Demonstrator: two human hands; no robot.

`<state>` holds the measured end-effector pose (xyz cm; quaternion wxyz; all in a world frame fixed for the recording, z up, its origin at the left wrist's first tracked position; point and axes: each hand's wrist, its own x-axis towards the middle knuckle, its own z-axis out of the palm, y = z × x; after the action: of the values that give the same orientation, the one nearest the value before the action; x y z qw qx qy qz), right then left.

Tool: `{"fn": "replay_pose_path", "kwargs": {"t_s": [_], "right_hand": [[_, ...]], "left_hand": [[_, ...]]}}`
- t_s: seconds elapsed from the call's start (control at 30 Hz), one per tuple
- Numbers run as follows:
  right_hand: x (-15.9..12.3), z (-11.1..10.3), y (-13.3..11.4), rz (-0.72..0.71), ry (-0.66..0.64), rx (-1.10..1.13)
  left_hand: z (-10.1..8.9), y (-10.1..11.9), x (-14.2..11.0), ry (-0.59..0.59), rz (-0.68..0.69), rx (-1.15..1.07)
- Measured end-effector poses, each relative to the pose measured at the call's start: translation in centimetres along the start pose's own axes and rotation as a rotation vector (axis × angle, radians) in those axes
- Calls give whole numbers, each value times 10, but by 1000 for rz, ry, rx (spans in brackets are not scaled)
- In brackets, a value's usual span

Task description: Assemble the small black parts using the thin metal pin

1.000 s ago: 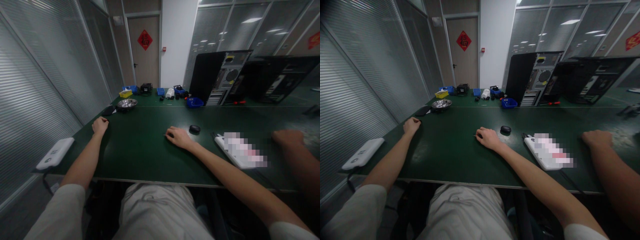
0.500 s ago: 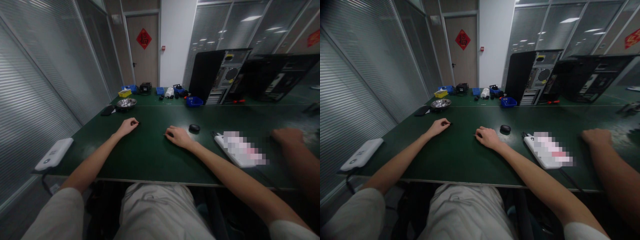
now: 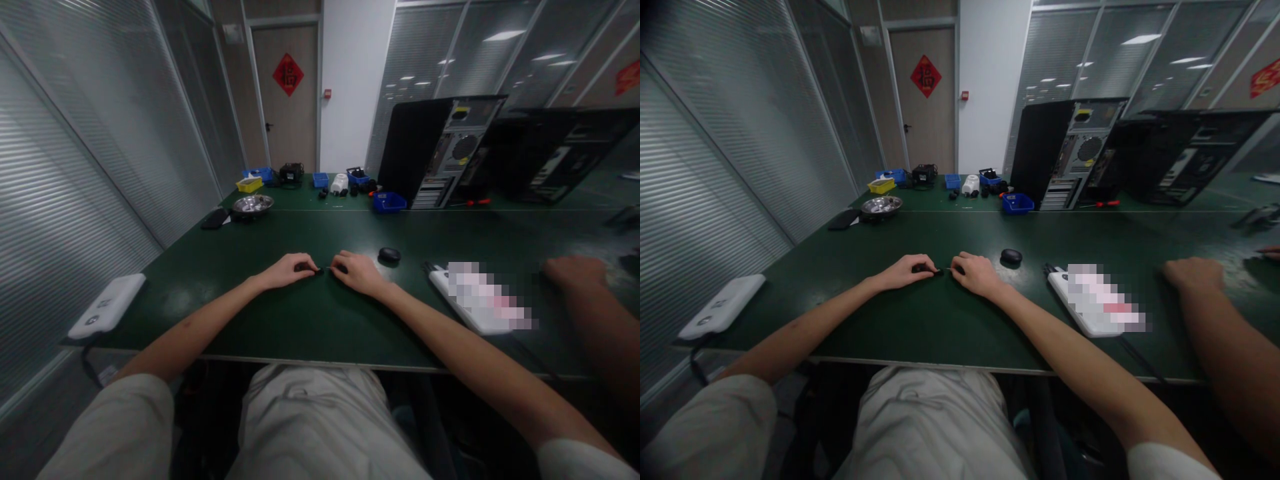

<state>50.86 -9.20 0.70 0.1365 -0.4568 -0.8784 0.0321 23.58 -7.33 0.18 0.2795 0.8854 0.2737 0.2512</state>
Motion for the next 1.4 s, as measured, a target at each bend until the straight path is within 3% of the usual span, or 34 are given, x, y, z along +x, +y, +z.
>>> {"fn": "replay_pose_path", "kwargs": {"t_s": [0.3, 0.7, 1.4], "right_hand": [[-1, 6, -9, 43, 70, 22], [-2, 0, -11, 26, 19, 16], [-2, 12, -4, -102, 106, 34]], "left_hand": [[1, -5, -1, 15, -61, 4], [1, -6, 0, 24, 22, 83], [1, -13, 1, 19, 59, 103]]}}
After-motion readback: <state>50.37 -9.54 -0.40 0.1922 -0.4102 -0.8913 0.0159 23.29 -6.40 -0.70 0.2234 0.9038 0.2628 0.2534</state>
